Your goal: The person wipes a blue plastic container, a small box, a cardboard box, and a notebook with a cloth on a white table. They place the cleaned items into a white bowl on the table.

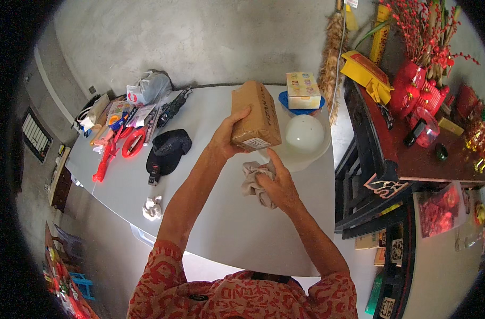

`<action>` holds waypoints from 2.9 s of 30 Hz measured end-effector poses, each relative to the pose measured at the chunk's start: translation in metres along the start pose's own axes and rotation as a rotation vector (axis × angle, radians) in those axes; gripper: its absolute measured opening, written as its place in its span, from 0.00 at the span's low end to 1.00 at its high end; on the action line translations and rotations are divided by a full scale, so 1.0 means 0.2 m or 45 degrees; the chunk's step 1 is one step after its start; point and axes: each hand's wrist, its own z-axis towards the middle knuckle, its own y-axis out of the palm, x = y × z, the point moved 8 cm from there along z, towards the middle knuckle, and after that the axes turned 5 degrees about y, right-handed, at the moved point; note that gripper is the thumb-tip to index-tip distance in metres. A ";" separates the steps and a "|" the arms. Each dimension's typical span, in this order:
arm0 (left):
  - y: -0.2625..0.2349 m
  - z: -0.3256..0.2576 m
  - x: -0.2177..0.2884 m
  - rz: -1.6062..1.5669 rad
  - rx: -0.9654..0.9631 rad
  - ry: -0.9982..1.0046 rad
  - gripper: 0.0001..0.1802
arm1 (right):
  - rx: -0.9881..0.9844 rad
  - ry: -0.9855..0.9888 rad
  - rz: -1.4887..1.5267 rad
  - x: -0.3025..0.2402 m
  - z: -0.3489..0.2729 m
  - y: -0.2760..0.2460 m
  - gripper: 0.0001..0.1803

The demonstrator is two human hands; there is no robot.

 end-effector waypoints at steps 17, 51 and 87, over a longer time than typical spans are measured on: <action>0.04 0.11 0.04 0.078 0.055 -0.084 0.44 | 0.027 0.100 -0.107 0.09 0.08 -0.05 0.36; -1.84 -0.97 0.00 1.718 1.183 -0.042 0.35 | 0.250 -0.252 -0.834 0.36 0.04 0.26 0.19; -1.06 0.45 -0.05 0.524 0.826 0.853 0.33 | 0.515 -0.557 -1.207 0.24 -0.07 0.43 0.22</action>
